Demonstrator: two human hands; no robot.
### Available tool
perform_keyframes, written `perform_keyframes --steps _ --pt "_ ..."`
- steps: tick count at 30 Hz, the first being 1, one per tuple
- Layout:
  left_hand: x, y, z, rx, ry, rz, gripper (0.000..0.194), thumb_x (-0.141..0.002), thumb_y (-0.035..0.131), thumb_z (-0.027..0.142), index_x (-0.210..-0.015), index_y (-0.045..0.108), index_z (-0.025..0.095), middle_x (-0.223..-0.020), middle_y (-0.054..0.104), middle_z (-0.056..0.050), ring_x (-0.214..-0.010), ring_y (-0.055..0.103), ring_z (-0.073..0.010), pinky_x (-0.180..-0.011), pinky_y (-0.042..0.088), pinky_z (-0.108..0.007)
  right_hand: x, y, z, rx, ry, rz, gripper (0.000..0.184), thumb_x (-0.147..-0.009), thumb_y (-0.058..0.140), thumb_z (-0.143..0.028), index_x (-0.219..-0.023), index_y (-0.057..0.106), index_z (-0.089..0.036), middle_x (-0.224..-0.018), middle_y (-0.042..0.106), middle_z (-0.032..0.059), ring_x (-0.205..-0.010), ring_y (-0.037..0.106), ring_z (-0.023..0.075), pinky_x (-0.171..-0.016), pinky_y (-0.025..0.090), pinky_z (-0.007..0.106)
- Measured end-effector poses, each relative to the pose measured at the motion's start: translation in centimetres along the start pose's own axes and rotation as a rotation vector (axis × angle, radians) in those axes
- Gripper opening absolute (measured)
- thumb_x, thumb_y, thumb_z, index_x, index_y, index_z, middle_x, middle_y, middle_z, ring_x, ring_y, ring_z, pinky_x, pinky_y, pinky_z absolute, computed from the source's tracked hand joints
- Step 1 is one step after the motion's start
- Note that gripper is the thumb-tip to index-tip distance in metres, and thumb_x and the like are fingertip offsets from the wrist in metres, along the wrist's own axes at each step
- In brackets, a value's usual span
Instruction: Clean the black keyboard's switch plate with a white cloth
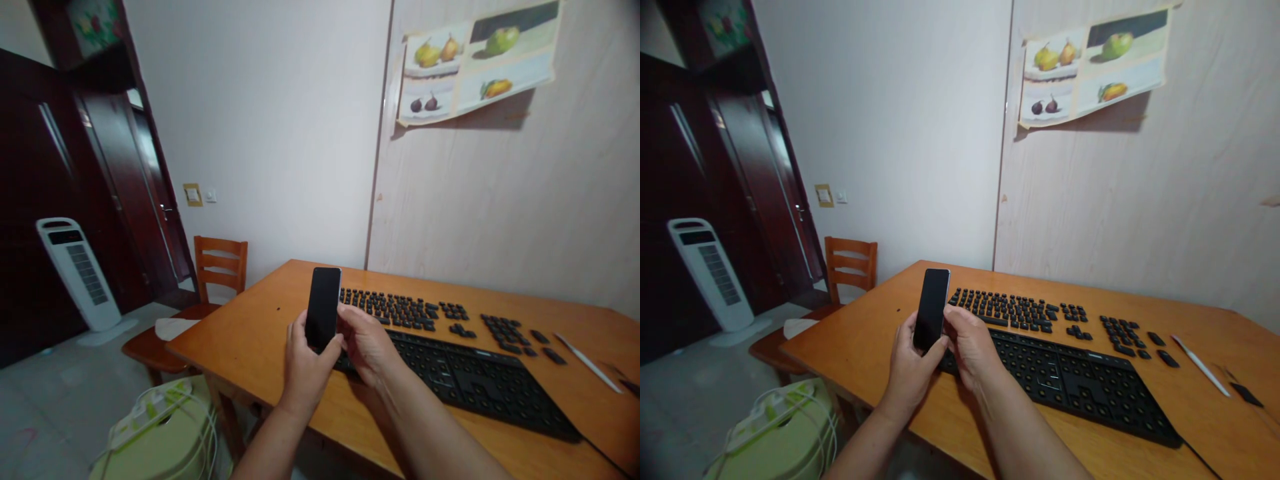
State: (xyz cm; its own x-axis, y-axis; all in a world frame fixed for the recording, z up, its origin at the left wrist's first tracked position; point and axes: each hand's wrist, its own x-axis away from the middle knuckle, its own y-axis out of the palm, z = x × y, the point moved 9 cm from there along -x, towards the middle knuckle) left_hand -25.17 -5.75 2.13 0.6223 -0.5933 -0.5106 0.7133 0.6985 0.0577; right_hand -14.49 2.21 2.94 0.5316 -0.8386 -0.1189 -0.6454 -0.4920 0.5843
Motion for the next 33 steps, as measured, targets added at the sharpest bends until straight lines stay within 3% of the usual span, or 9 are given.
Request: perform_keyframes --steps 5,12,17,23,29,33 --pt "-0.2 0.7 -0.6 0.133 -0.06 0.01 0.07 -0.06 0.086 0.031 -0.123 0.057 0.022 -0.122 0.062 -0.012 -0.112 0.06 -0.0273 -0.095 0.048 -0.038 0.0 0.2 -0.7 -0.002 -0.096 -0.009 0.03 -0.078 0.074 -0.042 -0.097 0.075 -0.018 -0.094 0.077 0.0063 -0.081 0.068 0.0215 -0.074 0.053 0.032" --pt "-0.4 2.6 -0.9 0.504 -0.281 -0.099 0.039 -0.087 0.066 0.041 -0.117 0.055 0.019 -0.114 0.068 -0.009 -0.1 0.066 -0.0199 -0.086 0.05 -0.033 -0.2 -0.7 -0.7 0.049 -0.119 0.047 0.031 -0.078 0.072 -0.044 -0.095 0.074 -0.018 -0.089 0.076 0.0048 -0.077 0.067 0.0214 -0.068 0.052 0.032" --pt "-0.5 2.9 -0.3 0.72 -0.364 -0.07 0.031 -0.088 0.063 0.041 -0.107 0.061 0.016 -0.101 0.071 -0.008 -0.094 0.067 -0.0193 -0.082 0.05 -0.031 0.0 -0.8 -1.6 0.178 -0.164 0.096 0.026 -0.081 0.067 -0.043 -0.088 0.071 -0.018 -0.087 0.076 0.0035 -0.075 0.067 0.0204 -0.067 0.051 0.03" --pt "-0.6 2.3 0.0 0.755 -0.383 0.018 0.029 -0.084 0.067 0.038 -0.102 0.063 0.015 -0.095 0.071 -0.006 -0.086 0.068 -0.0168 -0.078 0.05 -0.028 0.0 0.1 -1.8 0.275 -0.216 0.02 0.026 -0.077 0.071 -0.036 -0.096 0.065 -0.019 -0.087 0.076 0.0034 -0.073 0.068 0.0202 -0.073 0.053 0.034" --pt "-0.5 1.9 0.2 0.717 -0.363 0.033 0.031 -0.084 0.067 0.039 -0.103 0.063 0.016 -0.093 0.071 -0.005 -0.084 0.067 -0.0157 -0.075 0.05 -0.026 0.0 0.4 -1.8 0.467 -0.315 -0.004 0.025 -0.076 0.07 -0.027 -0.098 0.061 -0.02 -0.096 0.074 0.0054 -0.085 0.068 0.0208 -0.081 0.052 0.034" --pt "-0.2 1.9 0.0 0.705 -0.372 0.028 0.032 -0.086 0.066 0.042 -0.104 0.062 0.016 -0.094 0.071 -0.005 -0.085 0.068 -0.0161 -0.075 0.051 -0.026 -0.1 -0.2 -1.8 0.488 -0.299 0.027 0.02 -0.08 0.068 -0.032 -0.094 0.06 -0.02 -0.086 0.072 0.0023 -0.075 0.065 0.0191 -0.073 0.051 0.031"
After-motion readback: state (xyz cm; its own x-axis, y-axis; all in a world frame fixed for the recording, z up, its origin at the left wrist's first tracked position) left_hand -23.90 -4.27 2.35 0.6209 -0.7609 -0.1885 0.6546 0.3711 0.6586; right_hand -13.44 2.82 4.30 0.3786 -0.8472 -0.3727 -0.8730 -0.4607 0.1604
